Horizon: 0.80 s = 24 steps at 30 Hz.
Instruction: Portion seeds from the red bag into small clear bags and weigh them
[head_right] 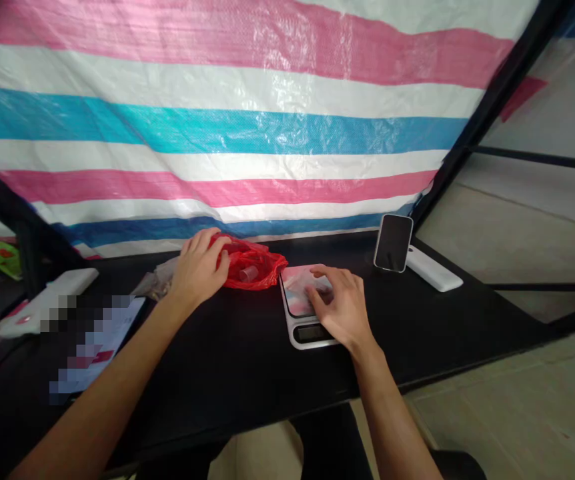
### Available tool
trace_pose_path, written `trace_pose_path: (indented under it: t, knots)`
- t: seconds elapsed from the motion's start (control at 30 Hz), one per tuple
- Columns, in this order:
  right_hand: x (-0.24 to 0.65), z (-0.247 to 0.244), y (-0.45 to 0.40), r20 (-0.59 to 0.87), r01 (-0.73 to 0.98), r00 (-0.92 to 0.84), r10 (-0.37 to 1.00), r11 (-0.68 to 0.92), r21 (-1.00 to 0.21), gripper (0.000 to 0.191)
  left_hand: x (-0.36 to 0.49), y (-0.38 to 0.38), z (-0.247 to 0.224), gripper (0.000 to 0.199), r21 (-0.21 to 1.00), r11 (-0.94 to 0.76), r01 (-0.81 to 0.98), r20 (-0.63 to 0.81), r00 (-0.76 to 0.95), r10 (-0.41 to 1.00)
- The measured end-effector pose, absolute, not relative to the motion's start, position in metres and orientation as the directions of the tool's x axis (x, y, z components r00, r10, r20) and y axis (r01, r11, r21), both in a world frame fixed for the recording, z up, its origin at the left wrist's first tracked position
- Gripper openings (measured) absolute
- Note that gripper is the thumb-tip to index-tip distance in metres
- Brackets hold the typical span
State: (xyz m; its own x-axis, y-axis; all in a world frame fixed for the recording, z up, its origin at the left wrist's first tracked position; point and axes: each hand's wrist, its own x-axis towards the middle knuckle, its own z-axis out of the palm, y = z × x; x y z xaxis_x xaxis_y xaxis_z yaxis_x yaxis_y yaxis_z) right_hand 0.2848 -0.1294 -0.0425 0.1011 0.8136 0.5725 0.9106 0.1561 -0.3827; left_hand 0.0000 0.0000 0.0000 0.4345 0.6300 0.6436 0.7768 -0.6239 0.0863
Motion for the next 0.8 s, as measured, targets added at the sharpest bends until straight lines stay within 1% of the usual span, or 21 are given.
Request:
trace_pose_path:
  t: [0.07,0.13,0.2,0.27,0.37,0.43,0.47,0.53,0.6,0.67,0.73,0.8]
  knots:
    - [0.282,-0.043,-0.129,0.570,0.924,0.080,0.818,0.153,-0.350,0.032,0.003,0.011,-0.013,0.027,0.072,-0.659,0.749,0.575,0.509,0.641]
    - [0.282,-0.044,-0.128,0.559,0.931,0.073,0.826,0.145,-0.336,0.032,0.006,0.009,-0.026,0.026,0.050,-0.718,0.695,0.495,0.606,0.622]
    - [0.283,-0.047,-0.127,0.546,0.922,0.089,0.833,0.138,-0.361,0.030,0.010,-0.003,-0.035,0.028,0.089,-0.722,0.686,0.417,0.632,0.653]
    - [0.285,-0.050,-0.127,0.538,0.879,0.141,0.831,0.144,-0.454,0.029,0.015,-0.018,-0.037,0.033,0.156,-0.663,0.732,0.337,0.592,0.732]
    - [0.284,-0.051,-0.128,0.524,0.720,0.269,0.808,0.193,-0.667,0.028,0.023,-0.038,-0.032,0.034,0.262,-0.601,0.755,0.251,0.548,0.798]
    - [0.279,-0.047,-0.129,0.519,0.570,0.345,0.782,0.265,-0.778,0.026,0.026,-0.046,-0.027,0.033,0.325,-0.555,0.766,0.246,0.498,0.832]
    - [0.276,-0.043,-0.129,0.516,0.492,0.368,0.774,0.309,-0.814,0.025,0.027,-0.049,-0.024,0.033,0.338,-0.533,0.775,0.257,0.469,0.845]
    - [0.264,-0.032,-0.128,0.499,0.342,0.381,0.779,0.382,-0.858,0.025,0.027,-0.051,-0.021,0.033,0.322,-0.514,0.795,0.303,0.428,0.851]
    - [0.248,-0.018,-0.121,0.463,0.210,0.339,0.819,0.414,-0.886,0.026,0.026,-0.050,-0.020,0.030,0.266,-0.549,0.792,0.347,0.453,0.821]
    - [0.227,-0.006,-0.107,0.431,0.107,0.252,0.866,0.418,-0.902,0.026,0.024,-0.048,-0.022,0.024,0.212,-0.592,0.777,0.355,0.503,0.788]
    - [0.205,0.001,-0.086,0.428,0.050,0.166,0.889,0.426,-0.904,0.030,0.022,-0.046,-0.025,0.023,0.197,-0.597,0.777,0.305,0.531,0.791]
    - [0.186,0.002,-0.060,0.405,-0.009,0.079,0.911,0.407,-0.913,0.028,0.018,-0.045,-0.027,0.032,0.217,-0.575,0.789,0.225,0.533,0.816]
